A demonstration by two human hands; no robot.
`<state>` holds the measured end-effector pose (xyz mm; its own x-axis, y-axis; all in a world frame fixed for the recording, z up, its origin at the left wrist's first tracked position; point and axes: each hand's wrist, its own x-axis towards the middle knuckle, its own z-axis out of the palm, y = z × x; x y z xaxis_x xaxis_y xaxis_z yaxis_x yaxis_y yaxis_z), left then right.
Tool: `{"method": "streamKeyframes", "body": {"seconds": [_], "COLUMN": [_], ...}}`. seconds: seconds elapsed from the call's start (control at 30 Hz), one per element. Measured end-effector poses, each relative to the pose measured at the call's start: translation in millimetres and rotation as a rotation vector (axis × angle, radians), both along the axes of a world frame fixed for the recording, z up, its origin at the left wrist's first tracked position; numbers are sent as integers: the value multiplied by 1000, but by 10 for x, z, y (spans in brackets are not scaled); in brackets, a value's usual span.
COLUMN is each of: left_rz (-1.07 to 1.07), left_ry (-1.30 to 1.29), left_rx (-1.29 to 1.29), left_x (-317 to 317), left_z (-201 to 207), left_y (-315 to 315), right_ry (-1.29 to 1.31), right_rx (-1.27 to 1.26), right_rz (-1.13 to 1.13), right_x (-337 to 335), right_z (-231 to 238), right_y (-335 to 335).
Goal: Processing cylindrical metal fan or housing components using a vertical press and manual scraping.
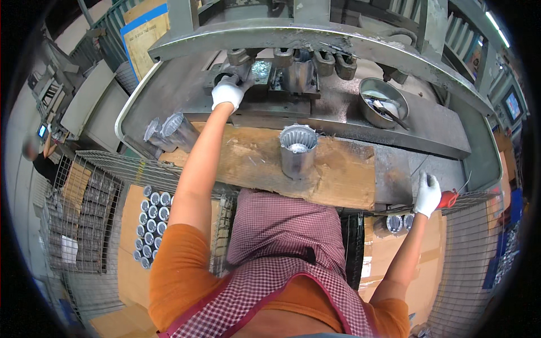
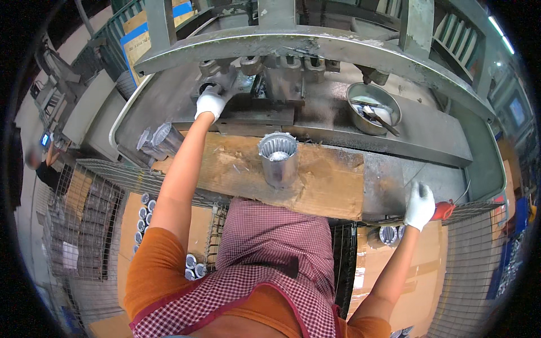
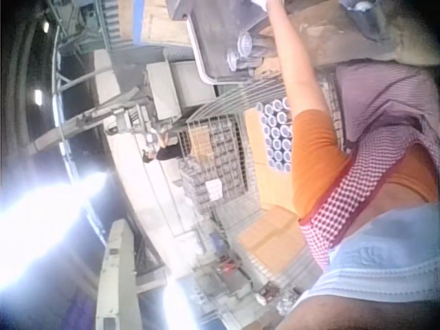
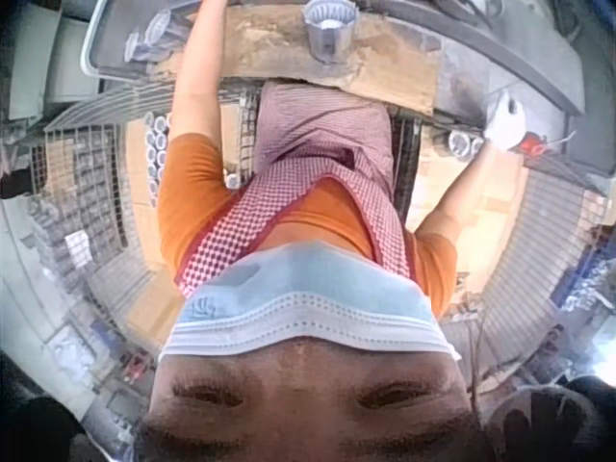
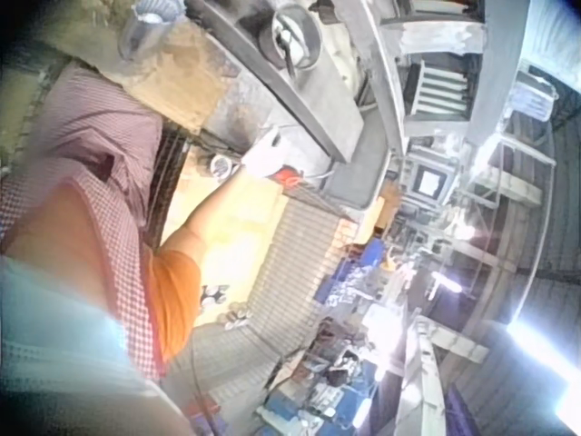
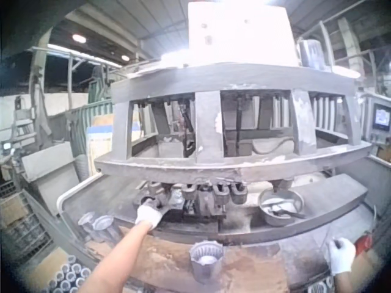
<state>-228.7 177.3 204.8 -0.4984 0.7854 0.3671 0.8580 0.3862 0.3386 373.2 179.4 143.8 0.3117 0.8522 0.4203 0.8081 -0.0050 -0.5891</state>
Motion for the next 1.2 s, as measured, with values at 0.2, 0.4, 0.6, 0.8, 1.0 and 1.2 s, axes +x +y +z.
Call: {"method": "streamKeyframes", "body": {"seconds": [0.2, 0.4, 0.6, 0.8, 1.0, 1.2], "left_rz": [63, 112, -469, -786, -882, -809], "left_ry": [87, -31, -477, 37, 312, 287], "left_rx": [-18, 182, 459, 71, 1, 124], "left_x": [54, 559, 1711, 2269, 2611, 2497], "left_z": [-51, -248, -817, -126, -379, -456], "left_y": [-32, -639, -1017, -797, -722, -808], "right_ry": [-10, -321, 250, 725, 515, 327], "right_rx": [3, 816, 360, 139, -551, -430], "right_rz": [8, -120, -315, 359, 451, 579], "right_x": [-90, 112, 624, -10, -952, -1274], "right_z": [83, 166, -340, 183, -455, -502], "right_y": [-6, -226, -104, -721, -1321, -1151]}}
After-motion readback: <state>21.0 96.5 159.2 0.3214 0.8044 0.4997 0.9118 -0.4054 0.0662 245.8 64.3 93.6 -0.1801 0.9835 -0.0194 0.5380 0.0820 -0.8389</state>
